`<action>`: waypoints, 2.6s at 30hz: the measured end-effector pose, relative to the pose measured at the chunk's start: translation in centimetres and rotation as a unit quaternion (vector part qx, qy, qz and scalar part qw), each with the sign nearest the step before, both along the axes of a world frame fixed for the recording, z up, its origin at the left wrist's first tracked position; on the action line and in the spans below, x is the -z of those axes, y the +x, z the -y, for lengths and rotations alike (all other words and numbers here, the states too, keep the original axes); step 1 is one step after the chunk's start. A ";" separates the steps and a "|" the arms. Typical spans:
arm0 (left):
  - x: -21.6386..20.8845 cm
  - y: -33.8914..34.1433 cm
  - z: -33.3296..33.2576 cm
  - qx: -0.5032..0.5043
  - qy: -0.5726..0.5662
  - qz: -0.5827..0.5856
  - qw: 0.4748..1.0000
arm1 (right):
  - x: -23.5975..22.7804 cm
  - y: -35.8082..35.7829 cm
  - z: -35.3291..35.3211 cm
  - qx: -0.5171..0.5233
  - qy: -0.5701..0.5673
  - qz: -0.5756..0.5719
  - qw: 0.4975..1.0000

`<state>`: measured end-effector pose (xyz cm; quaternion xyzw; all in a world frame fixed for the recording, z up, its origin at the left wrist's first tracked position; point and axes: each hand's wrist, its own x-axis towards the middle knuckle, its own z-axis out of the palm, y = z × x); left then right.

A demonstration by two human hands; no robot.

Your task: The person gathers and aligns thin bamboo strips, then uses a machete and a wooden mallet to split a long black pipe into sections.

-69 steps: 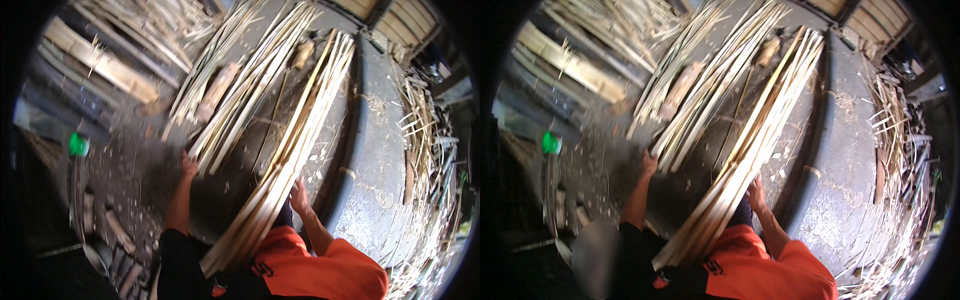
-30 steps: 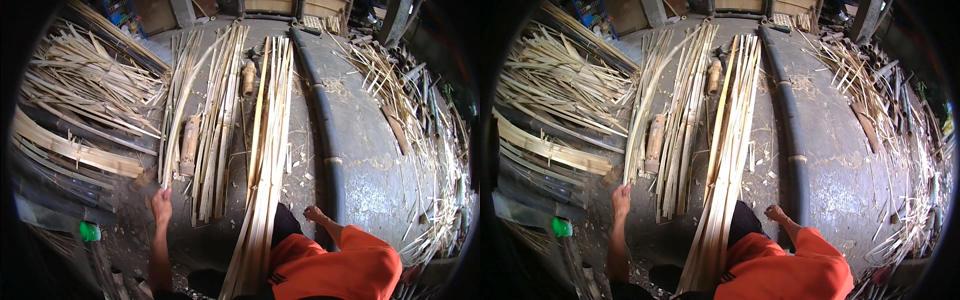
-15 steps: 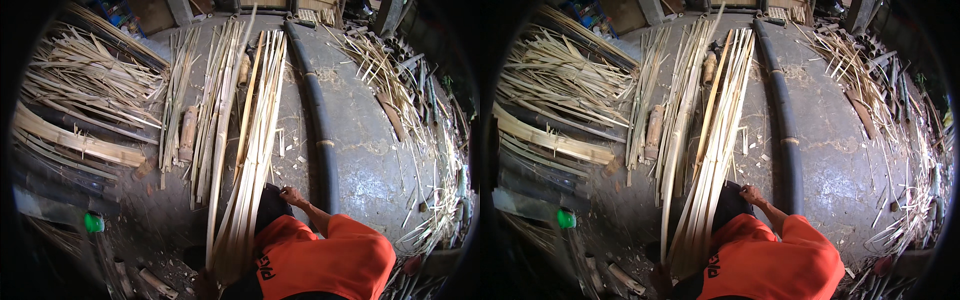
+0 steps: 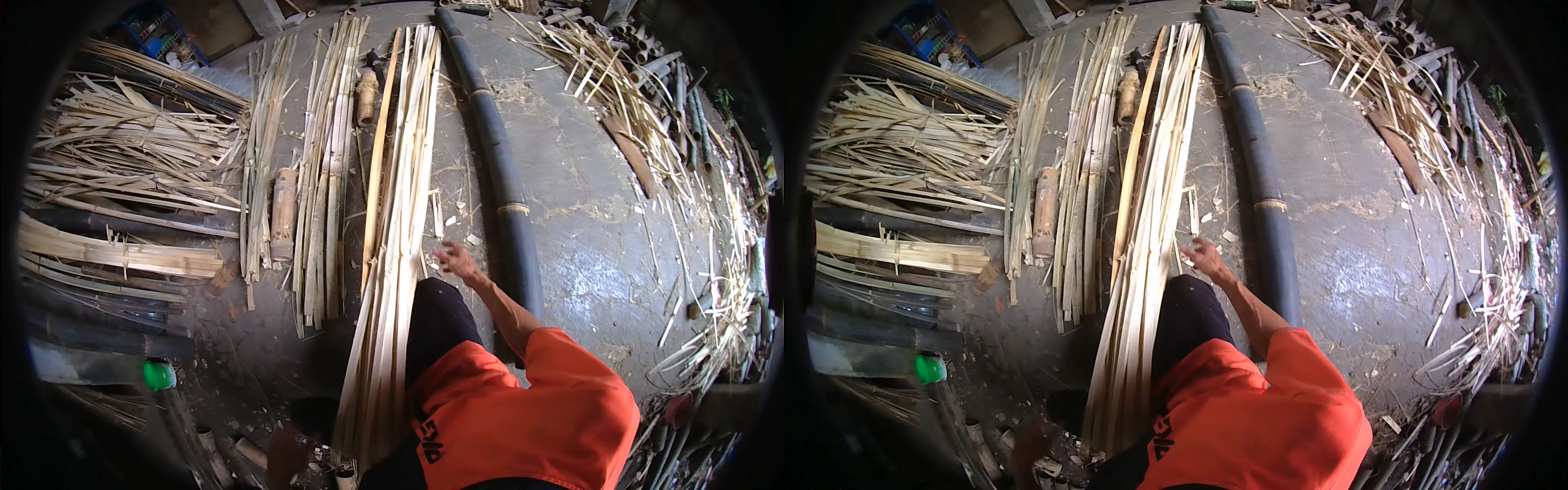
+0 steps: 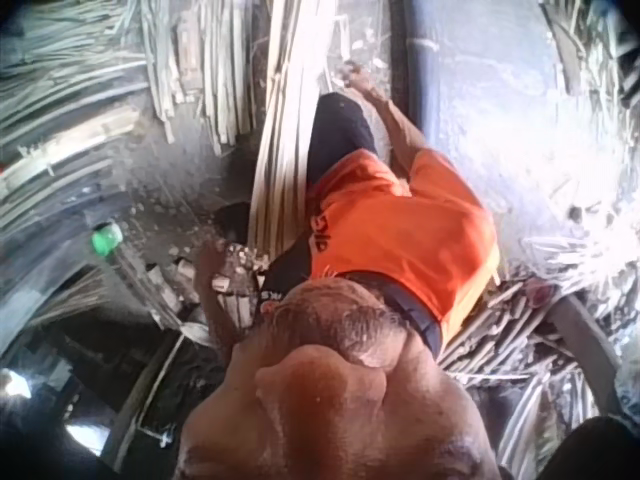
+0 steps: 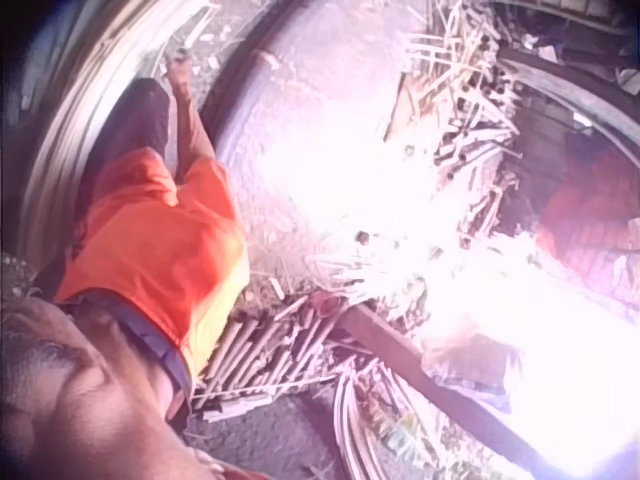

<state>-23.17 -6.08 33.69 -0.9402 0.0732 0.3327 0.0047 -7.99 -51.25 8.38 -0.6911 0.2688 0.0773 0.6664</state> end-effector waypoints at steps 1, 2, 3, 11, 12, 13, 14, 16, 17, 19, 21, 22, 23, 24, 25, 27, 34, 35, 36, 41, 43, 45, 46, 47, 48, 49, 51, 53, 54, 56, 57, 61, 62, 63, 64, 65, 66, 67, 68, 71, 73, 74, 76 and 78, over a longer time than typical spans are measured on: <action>-1.2 4.3 3.6 -0.115 -0.120 0.055 0.984 | -0.4 2.0 0.4 0.052 0.044 -0.003 0.998; -0.5 8.4 6.9 -0.154 -0.256 0.116 0.947 | 1.6 4.3 1.9 0.052 0.082 -0.007 0.995; 1.3 12.5 10.2 -0.161 -0.306 0.147 0.927 | 2.4 6.4 2.3 0.083 0.121 -0.020 0.989; 19.4 35.0 28.8 -0.252 -0.364 -0.113 0.890 | 4.2 21.3 4.4 0.122 0.389 0.093 0.908; 20.1 34.9 30.5 -0.257 -0.424 -0.195 0.846 | 3.9 21.8 4.2 0.140 0.366 0.075 0.917; 23.7 34.9 28.5 -0.350 -0.383 -0.190 0.834 | 2.1 22.1 2.6 0.157 0.333 0.015 0.930; 23.8 35.5 28.0 -0.361 -0.395 -0.249 0.807 | 0.0 22.5 2.6 0.142 0.350 0.006 0.926; 20.9 36.3 29.0 -0.373 -0.429 -0.362 0.739 | -4.6 23.1 3.7 0.114 0.372 -0.002 0.921; 18.1 36.8 29.7 -0.359 -0.446 -0.342 0.746 | -5.1 23.8 4.0 0.112 0.384 -0.016 0.916; 9.4 38.5 32.0 -0.328 -0.395 -0.282 0.811 | -5.3 25.9 3.1 0.120 0.392 0.007 0.912; 6.7 40.2 30.0 -0.321 -0.425 -0.263 0.804 | -10.0 27.6 0.5 0.120 0.414 0.030 0.902; 4.2 41.1 29.9 -0.317 -0.439 -0.229 0.809 | -12.8 28.2 -0.2 0.134 0.438 0.069 0.886; 0.5 42.0 29.9 -0.292 -0.414 -0.215 0.835 | -15.5 29.1 -0.7 0.129 0.478 0.062 0.867; -2.5 43.2 29.5 -0.264 -0.388 -0.192 0.862 | -16.3 30.3 -1.8 0.117 0.537 0.113 0.828; -1.2 43.6 27.8 -0.211 -0.368 -0.061 0.903 | -17.1 30.7 -2.7 0.114 0.546 0.134 0.819; -3.0 44.5 26.7 -0.213 -0.375 -0.076 0.899 | -18.9 31.6 -3.5 0.094 0.569 0.153 0.802; -3.8 42.9 27.2 -0.308 -0.294 -0.187 0.885 | -18.1 28.7 -2.5 0.080 0.515 0.049 0.852; -2.4 42.3 26.9 -0.298 -0.353 -0.193 0.866 | -17.8 28.5 -2.7 0.081 0.493 0.042 0.865; -0.7 42.0 26.6 -0.285 -0.413 -0.198 0.842 | -17.8 28.4 -2.8 0.081 0.469 0.038 0.879; -3.5 42.8 26.2 -0.192 -0.399 0.009 0.897 | -21.7 30.2 -3.7 0.168 0.482 0.028 0.859; -6.8 45.0 25.4 -0.160 -0.422 0.005 0.892 | -23.6 31.9 -4.6 0.193 0.489 0.048 0.849; -10.4 47.2 25.4 -0.174 -0.477 -0.020 0.861 | -26.4 34.2 -5.0 0.185 0.466 0.047 0.864; -11.2 48.3 25.4 -0.196 -0.504 -0.037 0.841 | -27.9 35.1 -4.7 0.189 0.445 0.046 0.874; -11.9 49.4 25.4 -0.218 -0.528 -0.056 0.819 | -29.2 36.4 -4.4 0.195 0.443 0.038 0.874; -12.4 50.4 25.6 -0.242 -0.553 -0.074 0.794 | -30.2 37.6 -3.9 0.195 0.448 0.040 0.871; -12.3 51.5 25.5 -0.221 -0.553 -0.074 0.800 | -30.6 38.6 -3.3 0.193 0.447 0.039 0.873; -13.7 54.1 26.1 -0.188 -0.537 -0.066 0.820 | -31.6 40.8 -2.4 0.193 0.426 0.041 0.883; -14.1 56.4 26.2 -0.210 -0.529 -0.093 0.817 | -33.2 43.8 -2.0 0.175 0.417 0.029 0.891; -14.7 58.0 27.0 -0.242 -0.533 -0.112 0.803 | -33.8 45.5 -1.3 0.145 0.420 0.029 0.896; -13.2 60.7 27.4 -0.239 -0.568 -0.074 0.784 | -32.4 48.8 -1.4 0.147 0.417 0.061 0.895; -10.9 62.3 27.1 -0.220 -0.553 -0.055 0.802 | -31.5 50.4 -1.2 0.150 0.418 0.067 0.893; -4.9 68.6 28.9 -0.260 -0.480 -0.101 0.832 | -24.6 56.5 0.7 0.124 0.418 0.054 0.898; -2.0 69.3 29.1 -0.268 -0.493 -0.125 0.818 | -21.4 57.2 0.9 0.105 0.446 0.053 0.887; 1.8 70.0 29.3 -0.260 -0.467 -0.108 0.838 | -16.8 58.3 1.2 0.085 0.473 0.059 0.875; 5.0 70.0 29.8 -0.288 -0.467 -0.074 0.833 | -12.8 59.0 1.2 0.062 0.499 0.060 0.862; 6.8 70.1 30.5 -0.286 -0.459 -0.086 0.837 | -9.5 58.9 1.6 0.071 0.512 0.032 0.855; 7.6 70.0 31.1 -0.287 -0.450 -0.096 0.840 | -9.2 57.7 1.9 0.069 0.500 0.044 0.862; 8.1 70.0 31.4 -0.296 -0.423 -0.072 0.853 | -7.7 57.6 2.1 0.060 0.533 0.060 0.842; 8.6 70.0 31.7 -0.305 -0.395 -0.046 0.865 | -6.7 57.6 2.2 0.050 0.565 0.076 0.820; 10.0 69.8 32.3 -0.333 -0.358 -0.077 0.869 | -4.7 57.8 3.3 0.011 0.556 0.041 0.830; 10.3 69.3 33.2 -0.315 -0.380 -0.081 0.866 | -3.4 57.6 4.9 -0.056 0.516 0.038 0.854; 10.2 68.9 33.6 -0.314 -0.362 -0.090 0.873 | -2.6 57.3 6.3 -0.102 0.497 0.040 0.861; 9.9 67.6 34.7 -0.348 -0.388 -0.124 0.845 | -1.1 56.4 10.5 -0.174 0.344 -0.067 0.920; 12.9 66.1 33.8 -0.319 -0.379 -0.065 0.866 | 1.5 56.3 16.1 -0.161 0.300 -0.067 0.938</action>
